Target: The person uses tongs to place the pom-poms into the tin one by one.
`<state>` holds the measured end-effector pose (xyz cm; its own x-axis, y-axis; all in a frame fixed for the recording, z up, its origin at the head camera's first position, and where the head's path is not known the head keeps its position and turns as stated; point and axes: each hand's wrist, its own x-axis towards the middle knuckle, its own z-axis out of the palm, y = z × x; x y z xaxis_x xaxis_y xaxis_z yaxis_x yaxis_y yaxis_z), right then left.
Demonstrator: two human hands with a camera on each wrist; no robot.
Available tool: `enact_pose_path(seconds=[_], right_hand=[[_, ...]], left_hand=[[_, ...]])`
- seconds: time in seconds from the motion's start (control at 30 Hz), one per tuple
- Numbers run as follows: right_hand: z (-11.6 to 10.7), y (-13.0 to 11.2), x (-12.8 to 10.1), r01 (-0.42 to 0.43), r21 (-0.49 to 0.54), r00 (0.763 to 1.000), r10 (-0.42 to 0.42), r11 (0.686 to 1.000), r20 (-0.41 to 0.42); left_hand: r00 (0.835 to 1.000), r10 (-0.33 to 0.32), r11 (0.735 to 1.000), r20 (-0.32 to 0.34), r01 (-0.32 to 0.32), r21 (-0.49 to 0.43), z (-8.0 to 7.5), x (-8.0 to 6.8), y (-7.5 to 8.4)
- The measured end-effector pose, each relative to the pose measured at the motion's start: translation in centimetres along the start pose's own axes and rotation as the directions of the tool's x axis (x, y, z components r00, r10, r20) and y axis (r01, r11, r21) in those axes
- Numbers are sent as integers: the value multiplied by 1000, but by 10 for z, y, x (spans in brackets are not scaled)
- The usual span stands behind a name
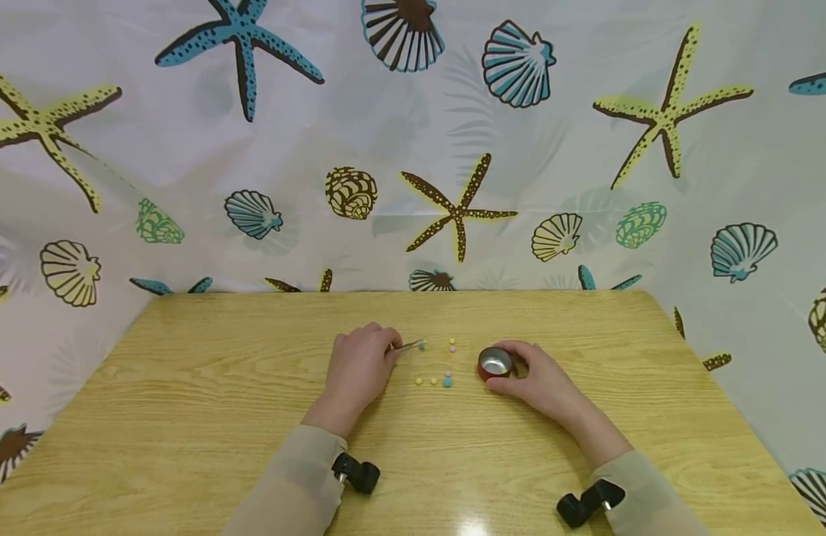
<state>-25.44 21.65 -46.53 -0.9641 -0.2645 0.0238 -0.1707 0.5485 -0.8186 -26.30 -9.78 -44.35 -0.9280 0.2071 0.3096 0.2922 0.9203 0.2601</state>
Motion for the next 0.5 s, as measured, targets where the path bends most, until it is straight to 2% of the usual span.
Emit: enact_pose_path(seconds=[0.5], right_hand=[[0,1,1,13,0,1000,-13,1000,2]], left_hand=[[1000,10,1000,-21,-10,-17,-5,0,6]])
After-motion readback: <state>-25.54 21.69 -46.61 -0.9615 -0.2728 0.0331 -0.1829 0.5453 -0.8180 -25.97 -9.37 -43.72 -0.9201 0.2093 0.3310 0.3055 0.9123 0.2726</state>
